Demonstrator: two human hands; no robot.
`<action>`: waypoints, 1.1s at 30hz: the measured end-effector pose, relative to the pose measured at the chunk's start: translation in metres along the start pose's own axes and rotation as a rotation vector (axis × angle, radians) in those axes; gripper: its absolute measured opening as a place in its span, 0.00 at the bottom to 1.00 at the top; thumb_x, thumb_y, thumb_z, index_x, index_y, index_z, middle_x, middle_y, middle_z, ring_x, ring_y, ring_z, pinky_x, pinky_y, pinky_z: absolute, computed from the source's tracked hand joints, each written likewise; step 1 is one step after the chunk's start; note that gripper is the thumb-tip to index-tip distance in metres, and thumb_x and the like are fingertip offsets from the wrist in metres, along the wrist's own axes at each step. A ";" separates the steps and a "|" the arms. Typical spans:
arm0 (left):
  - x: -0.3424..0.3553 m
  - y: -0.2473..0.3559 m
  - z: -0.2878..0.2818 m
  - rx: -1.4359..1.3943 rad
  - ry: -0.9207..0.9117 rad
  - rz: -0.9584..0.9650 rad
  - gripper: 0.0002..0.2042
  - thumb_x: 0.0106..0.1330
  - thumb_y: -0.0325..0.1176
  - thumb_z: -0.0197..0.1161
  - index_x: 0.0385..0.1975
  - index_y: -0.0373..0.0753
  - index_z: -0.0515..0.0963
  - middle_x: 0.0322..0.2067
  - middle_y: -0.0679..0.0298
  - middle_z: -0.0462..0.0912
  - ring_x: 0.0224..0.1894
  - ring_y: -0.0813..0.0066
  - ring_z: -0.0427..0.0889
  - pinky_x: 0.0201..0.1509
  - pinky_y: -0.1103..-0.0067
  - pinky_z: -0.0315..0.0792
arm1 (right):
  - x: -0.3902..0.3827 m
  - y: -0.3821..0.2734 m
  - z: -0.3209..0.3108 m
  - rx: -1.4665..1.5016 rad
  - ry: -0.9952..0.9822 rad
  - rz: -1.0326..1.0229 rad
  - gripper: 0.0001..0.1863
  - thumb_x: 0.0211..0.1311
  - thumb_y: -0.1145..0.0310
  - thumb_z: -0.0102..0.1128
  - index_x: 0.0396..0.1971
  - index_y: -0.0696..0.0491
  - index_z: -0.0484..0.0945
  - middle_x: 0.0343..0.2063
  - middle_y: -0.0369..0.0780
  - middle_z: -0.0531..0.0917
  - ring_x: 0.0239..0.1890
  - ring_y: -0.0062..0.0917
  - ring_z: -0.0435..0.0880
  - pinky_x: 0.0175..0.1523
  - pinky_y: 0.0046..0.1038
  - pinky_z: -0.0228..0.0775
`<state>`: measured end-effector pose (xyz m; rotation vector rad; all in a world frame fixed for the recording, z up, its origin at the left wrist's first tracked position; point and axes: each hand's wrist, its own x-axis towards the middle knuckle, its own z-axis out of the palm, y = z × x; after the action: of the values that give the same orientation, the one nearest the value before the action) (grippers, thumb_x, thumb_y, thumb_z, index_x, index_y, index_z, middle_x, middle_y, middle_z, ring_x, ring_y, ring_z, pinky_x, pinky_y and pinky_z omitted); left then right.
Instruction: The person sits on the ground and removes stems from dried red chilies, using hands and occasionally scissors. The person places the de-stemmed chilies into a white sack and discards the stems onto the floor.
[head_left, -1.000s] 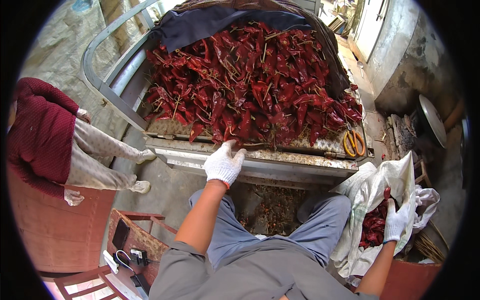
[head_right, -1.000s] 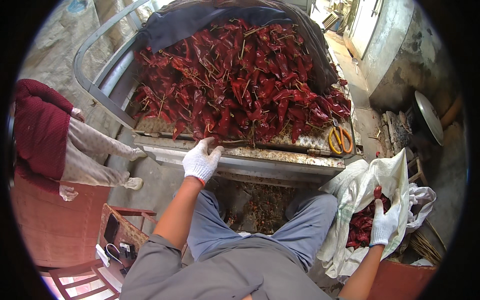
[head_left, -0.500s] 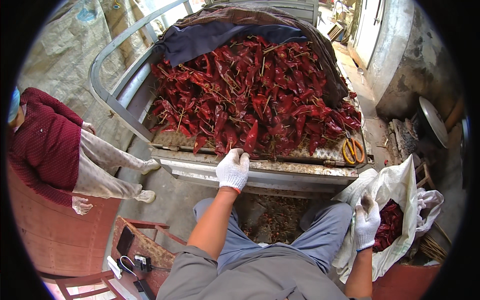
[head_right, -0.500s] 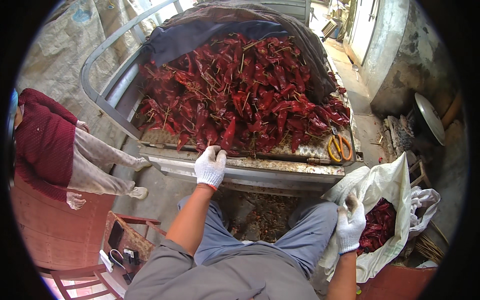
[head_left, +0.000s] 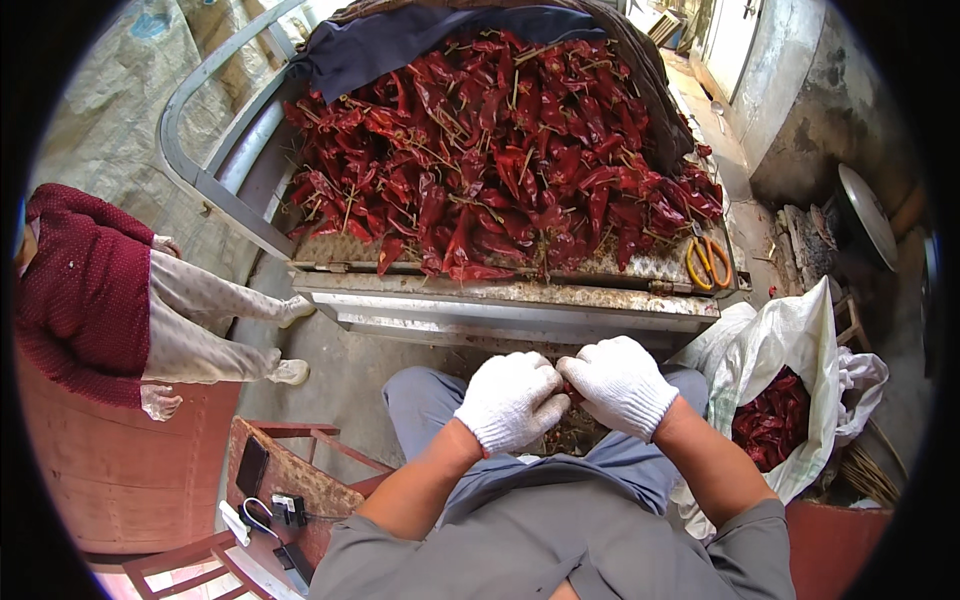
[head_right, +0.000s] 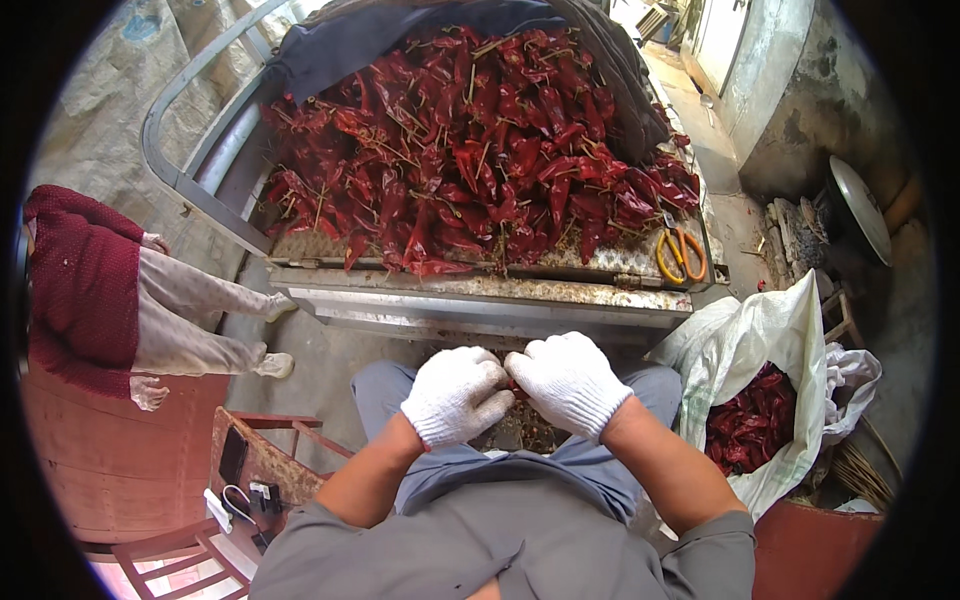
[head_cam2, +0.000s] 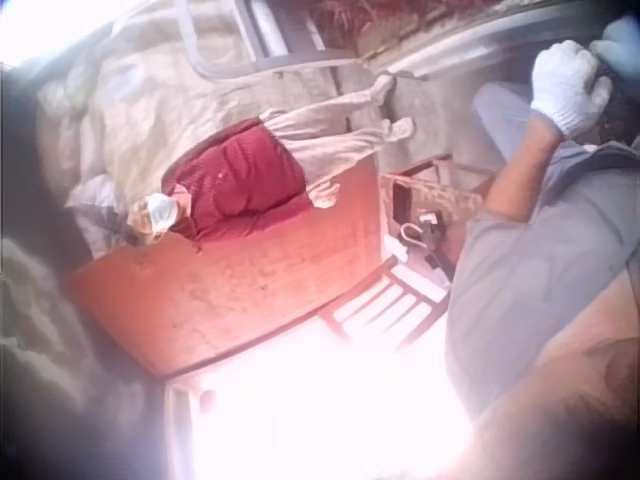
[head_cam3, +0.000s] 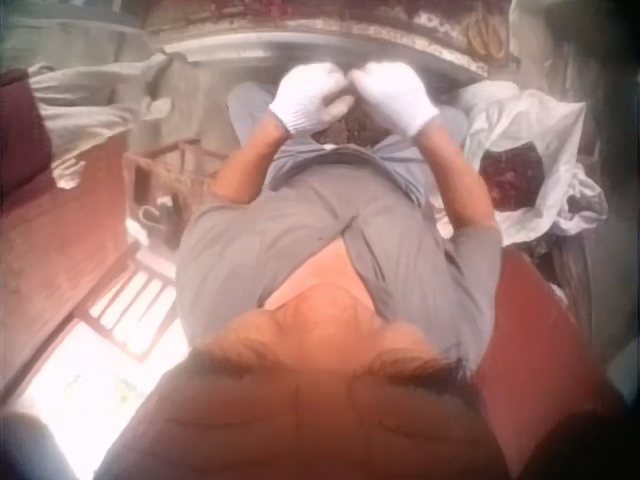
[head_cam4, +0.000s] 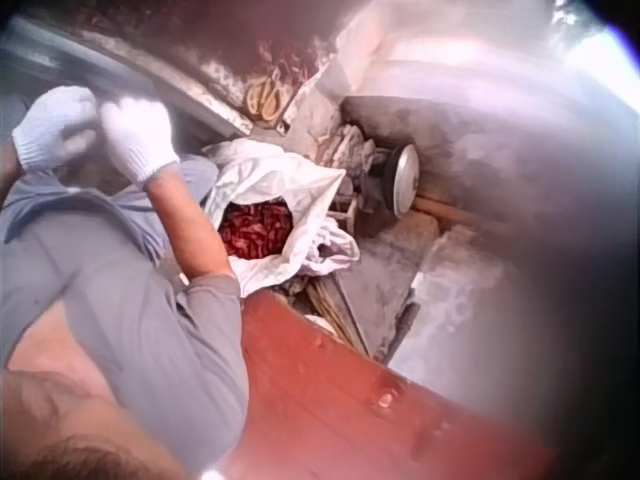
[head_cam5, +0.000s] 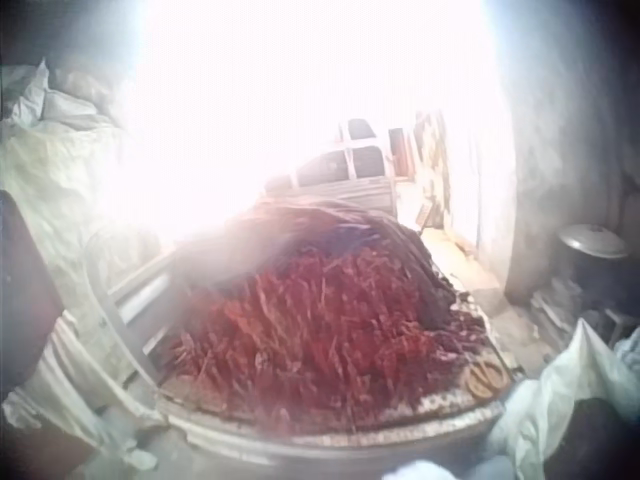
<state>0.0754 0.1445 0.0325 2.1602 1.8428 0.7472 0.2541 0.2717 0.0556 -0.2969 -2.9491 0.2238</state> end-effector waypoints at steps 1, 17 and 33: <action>0.000 0.001 -0.006 0.010 0.006 0.006 0.11 0.62 0.42 0.70 0.32 0.41 0.85 0.30 0.59 0.84 0.36 0.54 0.83 0.40 0.60 0.76 | 0.000 0.000 0.002 0.021 -0.062 -0.009 0.08 0.56 0.65 0.67 0.33 0.48 0.79 0.27 0.40 0.82 0.33 0.37 0.87 0.39 0.40 0.76; -0.031 0.015 0.020 -1.767 -0.040 -0.548 0.09 0.71 0.32 0.58 0.32 0.34 0.80 0.24 0.66 0.78 0.26 0.80 0.76 0.29 0.80 0.69 | -0.019 -0.012 0.015 0.765 0.063 -0.001 0.14 0.56 0.62 0.76 0.35 0.52 0.81 0.29 0.45 0.81 0.32 0.47 0.83 0.38 0.40 0.76; -0.026 -0.094 0.023 -0.369 0.204 -0.622 0.16 0.69 0.39 0.68 0.53 0.40 0.85 0.43 0.52 0.90 0.45 0.61 0.89 0.54 0.71 0.81 | -0.062 -0.004 0.034 1.211 0.276 0.657 0.06 0.70 0.71 0.66 0.40 0.58 0.81 0.32 0.37 0.86 0.35 0.19 0.84 0.44 0.24 0.78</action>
<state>0.0036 0.1418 -0.0367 1.2231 2.0992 1.0657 0.3071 0.2502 0.0141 -0.9311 -1.8559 1.7144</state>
